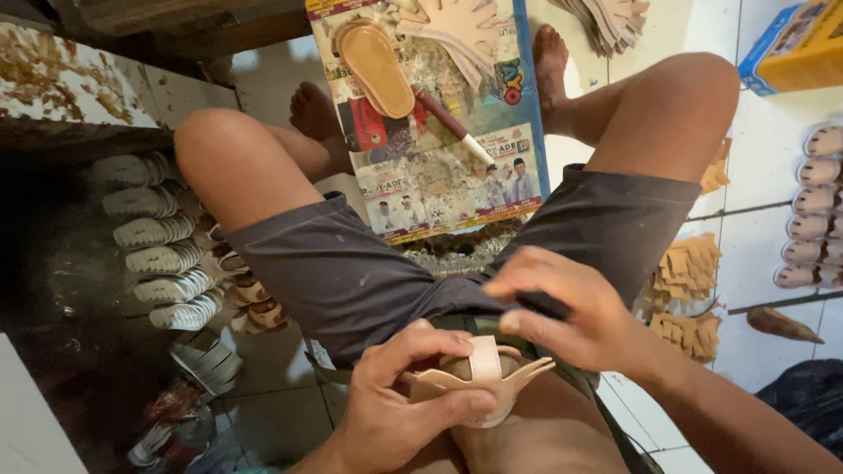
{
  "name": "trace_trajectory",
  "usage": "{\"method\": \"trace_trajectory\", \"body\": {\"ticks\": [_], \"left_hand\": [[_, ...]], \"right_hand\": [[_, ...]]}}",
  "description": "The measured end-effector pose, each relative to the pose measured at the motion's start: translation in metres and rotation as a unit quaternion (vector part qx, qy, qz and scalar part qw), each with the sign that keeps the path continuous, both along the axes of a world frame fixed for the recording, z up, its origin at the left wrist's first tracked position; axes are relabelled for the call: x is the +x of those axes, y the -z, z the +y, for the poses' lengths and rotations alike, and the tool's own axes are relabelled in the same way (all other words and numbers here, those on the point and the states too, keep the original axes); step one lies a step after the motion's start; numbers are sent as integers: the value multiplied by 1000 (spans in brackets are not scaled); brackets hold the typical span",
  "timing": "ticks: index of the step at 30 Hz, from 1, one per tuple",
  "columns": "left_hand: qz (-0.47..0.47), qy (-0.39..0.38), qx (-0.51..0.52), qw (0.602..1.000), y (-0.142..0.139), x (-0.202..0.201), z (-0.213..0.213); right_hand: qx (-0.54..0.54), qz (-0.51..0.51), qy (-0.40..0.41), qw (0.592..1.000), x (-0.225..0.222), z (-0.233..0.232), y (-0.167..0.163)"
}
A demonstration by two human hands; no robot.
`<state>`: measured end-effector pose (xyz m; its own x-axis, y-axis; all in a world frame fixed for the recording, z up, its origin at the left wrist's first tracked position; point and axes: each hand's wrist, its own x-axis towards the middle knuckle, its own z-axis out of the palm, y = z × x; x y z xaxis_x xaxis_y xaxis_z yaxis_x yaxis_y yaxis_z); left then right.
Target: The person sits on the workshop floor assembling a leather sandal on a wooden last. They fit the strap pieces over the last, press and shape the leather upper, tap the edges with a hammer, and pick up additional leather components from the floor to continue fitting the sandal.
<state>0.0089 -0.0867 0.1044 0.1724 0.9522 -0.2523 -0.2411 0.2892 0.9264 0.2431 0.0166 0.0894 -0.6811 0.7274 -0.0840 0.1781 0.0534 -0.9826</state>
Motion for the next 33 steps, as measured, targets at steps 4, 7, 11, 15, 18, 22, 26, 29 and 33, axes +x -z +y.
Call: {"method": "trace_trajectory", "body": {"ticks": [4, 7, 11, 15, 18, 22, 26, 29, 33], "left_hand": [[4, 13, -29, 999, -3, -1, 3], [0, 17, -22, 1000, -4, -1, 5], [9, 13, -36, 999, -6, -2, 4], [1, 14, -42, 999, -8, -4, 2], [-14, 10, -30, 999, -6, -3, 1], [2, 6, -17, 1000, -4, -3, -1], [-3, -13, -3, 1000, -7, -2, -4], [-30, -33, 19, 999, -12, -2, -2], [-56, 1, 81, 995, -22, -7, 2]], "right_hand": [[376, 64, -108, 918, 6, 24, 0], [389, 98, -153, 903, 4, 33, -1], [354, 143, -161, 910, -3, 36, 1], [338, 155, -158, 915, -7, 36, -1], [311, 166, -144, 925, -10, 34, -1], [248, 168, -128, 946, -12, 30, -3], [184, 186, -126, 957, -9, 23, -6], [91, 218, -101, 967, -10, 6, -9], [24, 238, -73, 968, -9, -19, -11]]}}
